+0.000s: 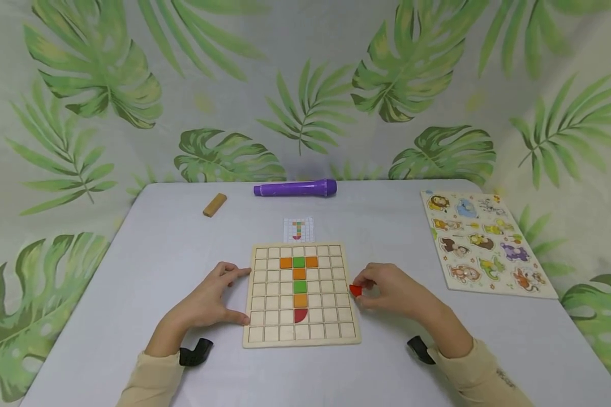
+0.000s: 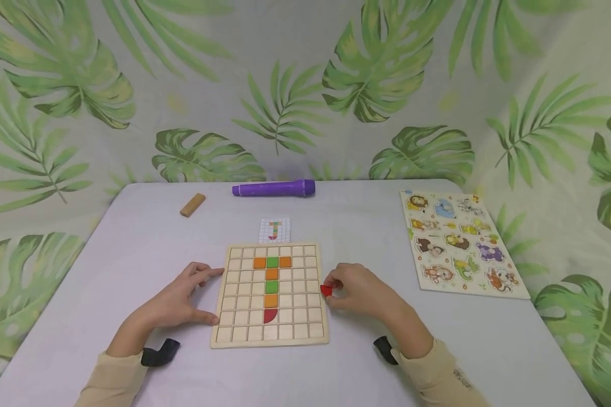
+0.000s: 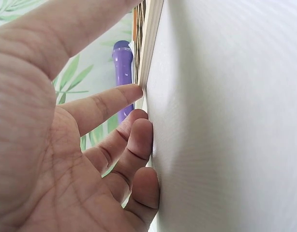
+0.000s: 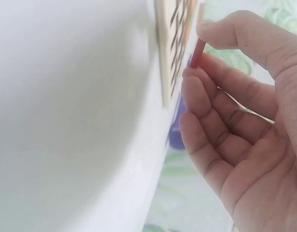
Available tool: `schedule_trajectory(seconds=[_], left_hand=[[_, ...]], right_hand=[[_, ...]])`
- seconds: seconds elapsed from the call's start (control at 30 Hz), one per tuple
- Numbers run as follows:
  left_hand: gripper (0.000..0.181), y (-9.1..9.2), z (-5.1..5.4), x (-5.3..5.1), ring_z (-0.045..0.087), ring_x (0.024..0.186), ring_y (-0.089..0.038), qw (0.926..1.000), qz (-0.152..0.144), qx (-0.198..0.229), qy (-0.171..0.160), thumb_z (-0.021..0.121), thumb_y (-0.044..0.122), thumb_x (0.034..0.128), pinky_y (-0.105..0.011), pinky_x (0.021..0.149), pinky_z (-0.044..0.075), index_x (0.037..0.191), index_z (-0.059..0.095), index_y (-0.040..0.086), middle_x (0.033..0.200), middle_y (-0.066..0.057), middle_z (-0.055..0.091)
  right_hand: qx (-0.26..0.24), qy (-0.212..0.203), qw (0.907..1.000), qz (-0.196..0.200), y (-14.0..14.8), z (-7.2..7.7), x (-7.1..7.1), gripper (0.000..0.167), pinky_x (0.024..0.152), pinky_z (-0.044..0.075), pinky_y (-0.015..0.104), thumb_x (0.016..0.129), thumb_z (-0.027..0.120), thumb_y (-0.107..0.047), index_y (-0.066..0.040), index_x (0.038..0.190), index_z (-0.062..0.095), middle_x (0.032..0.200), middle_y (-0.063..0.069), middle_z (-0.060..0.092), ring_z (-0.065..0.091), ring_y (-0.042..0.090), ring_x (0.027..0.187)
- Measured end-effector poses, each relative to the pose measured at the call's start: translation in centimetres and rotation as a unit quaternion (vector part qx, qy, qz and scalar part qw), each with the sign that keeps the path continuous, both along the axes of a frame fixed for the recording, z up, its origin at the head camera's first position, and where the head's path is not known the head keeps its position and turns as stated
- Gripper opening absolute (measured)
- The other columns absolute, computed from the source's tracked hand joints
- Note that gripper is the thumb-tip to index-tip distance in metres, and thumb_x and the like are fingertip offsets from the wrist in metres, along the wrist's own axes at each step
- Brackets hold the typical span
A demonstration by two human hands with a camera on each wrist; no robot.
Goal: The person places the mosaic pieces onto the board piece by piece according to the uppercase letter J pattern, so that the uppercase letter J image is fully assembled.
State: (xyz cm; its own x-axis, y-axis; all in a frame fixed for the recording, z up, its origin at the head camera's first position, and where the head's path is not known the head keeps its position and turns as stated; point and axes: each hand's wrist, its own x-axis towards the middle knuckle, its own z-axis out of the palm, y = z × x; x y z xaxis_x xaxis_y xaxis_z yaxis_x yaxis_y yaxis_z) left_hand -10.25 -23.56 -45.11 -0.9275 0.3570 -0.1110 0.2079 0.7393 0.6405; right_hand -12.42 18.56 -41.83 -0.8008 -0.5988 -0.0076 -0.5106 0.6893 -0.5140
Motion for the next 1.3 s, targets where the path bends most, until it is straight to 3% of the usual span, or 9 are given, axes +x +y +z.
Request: schedule_trajectory(seconds=[0.57,0.83,1.03,1.3], left_hand=[[0.107,0.0,0.3,0.0,0.056,0.123,-0.028,1.0,0.002,0.0,0.008,0.104,0.039,0.0662,-0.053,0.104,0.049,0.158,0.054,0.014,0.147,-0.015,0.047],[0.107,0.3,0.0,-0.2,0.056,0.123,-0.028,0.9999,-0.006,0.004,0.008,0.103,0.041,0.0675,-0.051,0.103,0.05,0.158,0.053,0.014,0.147,-0.014,0.047],[0.108,0.3,-0.4,-0.2,0.056,0.123,-0.027,0.9999,-0.004,-0.003,0.009,0.103,0.041,0.0674,-0.05,0.103,0.05,0.159,0.052,0.014,0.147,-0.012,0.047],[0.107,0.0,0.0,-0.1,0.055,0.124,-0.029,1.0,-0.004,-0.004,0.003,0.103,0.04,0.0688,-0.051,0.104,0.05,0.159,0.052,0.013,0.147,-0.013,0.047]], right_hand=[[0.008,0.008,0.9977,0.067,-6.4,1.0,-0.1,0.018,0.084,0.059,0.026,0.094,0.082,-0.017,-0.008,0.11,0.08,0.102,-0.001,0.074,0.067,0.013,0.091],[0.02,0.014,0.9961,0.084,-8.5,1.0,0.1,0.02,0.087,0.057,0.026,0.095,0.081,-0.019,-0.008,0.112,0.081,0.106,-0.001,0.076,0.063,0.009,0.091],[0.022,0.02,0.9939,0.106,-10.1,0.8,0.5,0.016,0.077,0.05,0.021,0.094,0.08,-0.017,-0.009,0.108,0.082,0.097,-0.002,0.071,0.053,0.006,0.082],[0.045,0.039,0.9888,0.137,-11.9,0.3,1.0,0.015,0.078,0.05,0.02,0.096,0.082,-0.025,-0.014,0.106,0.08,0.097,-0.005,0.071,0.053,0.004,0.082]])
